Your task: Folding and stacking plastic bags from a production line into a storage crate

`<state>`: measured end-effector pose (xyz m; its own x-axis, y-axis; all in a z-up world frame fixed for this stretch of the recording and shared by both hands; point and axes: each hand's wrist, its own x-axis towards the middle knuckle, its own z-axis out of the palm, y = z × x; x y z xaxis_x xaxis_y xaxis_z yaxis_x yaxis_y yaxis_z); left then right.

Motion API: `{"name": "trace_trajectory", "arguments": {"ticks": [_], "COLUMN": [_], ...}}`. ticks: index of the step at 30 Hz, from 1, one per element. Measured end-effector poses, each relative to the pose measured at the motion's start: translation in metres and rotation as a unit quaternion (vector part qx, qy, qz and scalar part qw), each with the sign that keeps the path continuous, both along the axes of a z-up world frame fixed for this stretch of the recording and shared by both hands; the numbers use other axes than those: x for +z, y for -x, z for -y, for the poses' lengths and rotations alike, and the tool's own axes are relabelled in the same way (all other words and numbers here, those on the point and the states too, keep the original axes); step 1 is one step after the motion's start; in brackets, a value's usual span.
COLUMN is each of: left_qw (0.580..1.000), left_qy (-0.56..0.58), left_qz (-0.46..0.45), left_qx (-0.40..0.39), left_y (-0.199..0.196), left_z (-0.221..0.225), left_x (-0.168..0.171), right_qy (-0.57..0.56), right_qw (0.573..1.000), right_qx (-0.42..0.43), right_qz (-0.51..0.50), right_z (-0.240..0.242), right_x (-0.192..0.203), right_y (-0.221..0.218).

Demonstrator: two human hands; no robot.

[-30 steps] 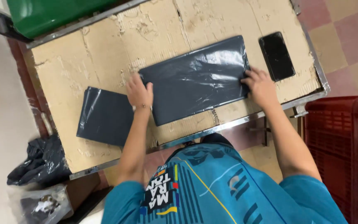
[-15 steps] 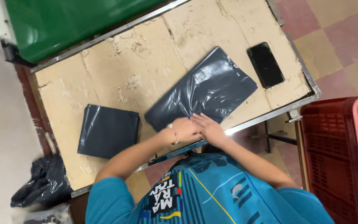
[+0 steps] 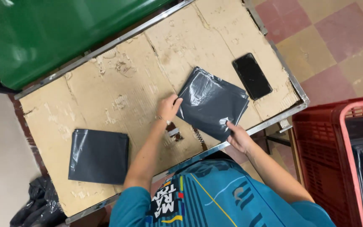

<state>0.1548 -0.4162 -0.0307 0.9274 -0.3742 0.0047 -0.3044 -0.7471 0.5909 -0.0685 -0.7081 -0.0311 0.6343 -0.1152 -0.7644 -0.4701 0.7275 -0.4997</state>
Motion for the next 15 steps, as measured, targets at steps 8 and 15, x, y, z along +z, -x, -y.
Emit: {"name": "trace_trajectory", "arguments": {"ticks": [8,15], "left_qw": [0.979,0.978], "left_qy": [-0.114,-0.082], "left_qz": [0.075,0.153], "left_qx": [0.149,0.118], "left_y": [0.022,0.043], "left_z": [0.050,0.063], "left_x": [0.048,0.088], "right_qy": [0.214,0.414], "right_qw": [0.963,0.866], "right_qx": [0.161,0.266], "right_qz": [0.040,0.093], "right_z": [0.018,0.040], "right_x": [0.018,0.031], "right_y": [-0.008,-0.007]}}
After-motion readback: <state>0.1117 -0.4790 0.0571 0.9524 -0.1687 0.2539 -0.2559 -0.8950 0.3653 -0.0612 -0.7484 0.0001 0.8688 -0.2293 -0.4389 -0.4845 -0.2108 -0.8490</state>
